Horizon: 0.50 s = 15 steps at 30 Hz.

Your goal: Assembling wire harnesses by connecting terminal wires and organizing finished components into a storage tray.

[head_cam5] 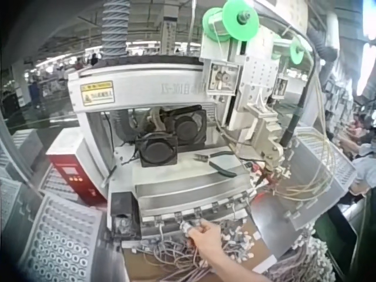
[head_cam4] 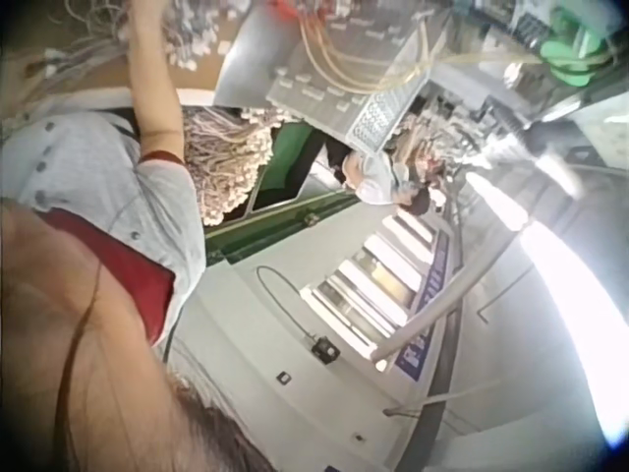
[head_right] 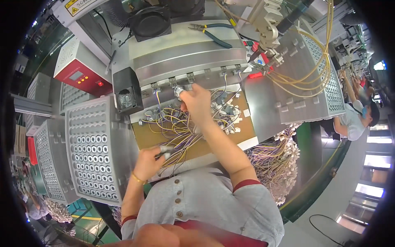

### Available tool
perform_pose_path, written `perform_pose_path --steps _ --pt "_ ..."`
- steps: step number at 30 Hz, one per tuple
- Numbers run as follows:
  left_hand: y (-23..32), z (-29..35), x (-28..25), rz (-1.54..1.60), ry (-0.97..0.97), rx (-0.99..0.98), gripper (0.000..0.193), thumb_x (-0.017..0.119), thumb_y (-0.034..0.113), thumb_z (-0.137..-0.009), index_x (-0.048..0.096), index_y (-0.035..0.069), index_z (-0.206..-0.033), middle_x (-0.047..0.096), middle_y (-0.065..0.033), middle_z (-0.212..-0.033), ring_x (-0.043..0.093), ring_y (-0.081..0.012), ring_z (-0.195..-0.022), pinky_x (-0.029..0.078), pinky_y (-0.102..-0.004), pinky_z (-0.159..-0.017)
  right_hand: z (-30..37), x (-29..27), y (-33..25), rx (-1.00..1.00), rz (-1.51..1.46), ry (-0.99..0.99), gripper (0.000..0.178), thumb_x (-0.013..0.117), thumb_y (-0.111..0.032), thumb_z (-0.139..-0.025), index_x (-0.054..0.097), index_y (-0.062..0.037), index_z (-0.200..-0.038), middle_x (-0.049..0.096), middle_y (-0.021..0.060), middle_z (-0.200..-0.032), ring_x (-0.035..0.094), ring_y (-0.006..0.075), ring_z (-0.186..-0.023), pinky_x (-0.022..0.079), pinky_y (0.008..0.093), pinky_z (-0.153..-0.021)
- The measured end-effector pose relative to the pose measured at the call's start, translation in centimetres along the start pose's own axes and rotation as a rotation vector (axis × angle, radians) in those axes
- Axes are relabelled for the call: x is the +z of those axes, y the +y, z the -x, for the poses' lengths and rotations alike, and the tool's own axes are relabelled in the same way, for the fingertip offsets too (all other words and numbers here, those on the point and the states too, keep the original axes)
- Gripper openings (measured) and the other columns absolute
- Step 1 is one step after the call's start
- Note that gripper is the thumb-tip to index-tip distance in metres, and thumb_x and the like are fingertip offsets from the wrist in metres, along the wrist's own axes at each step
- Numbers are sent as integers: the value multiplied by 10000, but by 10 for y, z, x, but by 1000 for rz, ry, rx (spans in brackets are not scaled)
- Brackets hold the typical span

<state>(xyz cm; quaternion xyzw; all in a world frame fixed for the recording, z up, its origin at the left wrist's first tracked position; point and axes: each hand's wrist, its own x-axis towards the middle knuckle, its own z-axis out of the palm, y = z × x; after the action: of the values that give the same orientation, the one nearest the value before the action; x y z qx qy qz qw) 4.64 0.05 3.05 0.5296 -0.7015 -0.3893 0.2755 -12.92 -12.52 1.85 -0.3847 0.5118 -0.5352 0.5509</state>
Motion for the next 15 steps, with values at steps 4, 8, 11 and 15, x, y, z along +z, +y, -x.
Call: perform_pose_path --steps 4,8,11,15 --pt "4 10 -27 -202 113 28 217 589 7 -648 644 55 -853 568 -103 -647 511 -200 -515 405 -268 -482 8 12 -2 14 -109 84 87 505 -50 -738 502 18 -685 531 67 -622 515 147 -417 407 236 -373" --pt "14 7 -45 -157 285 3 219 600 -20 -641 646 43 -846 553 -94 -637 516 -192 -567 405 -261 -507 2 30 -1 -29 -357 168 135 491 -68 -776 506 18 -674 571 84 -655 546 159 -447 436 236 -421" --pt "11 11 -49 -151 389 78 209 603 -11 -603 644 43 -801 536 -75 -618 495 -206 -531 405 -292 -501 1 7 -9 -86 304 -64 175 502 -98 -795 514 14 -662 578 68 -610 561 148 -469 433 227 -432" --pt "20 15 -49 -103 399 35 269 597 -25 -565 645 40 -821 539 -77 -637 489 -210 -534 404 -289 -495 27 -7 -27 -640 824 -111 123 569 -109 -750 546 6 -712 570 77 -581 549 101 -492 416 222 -460"
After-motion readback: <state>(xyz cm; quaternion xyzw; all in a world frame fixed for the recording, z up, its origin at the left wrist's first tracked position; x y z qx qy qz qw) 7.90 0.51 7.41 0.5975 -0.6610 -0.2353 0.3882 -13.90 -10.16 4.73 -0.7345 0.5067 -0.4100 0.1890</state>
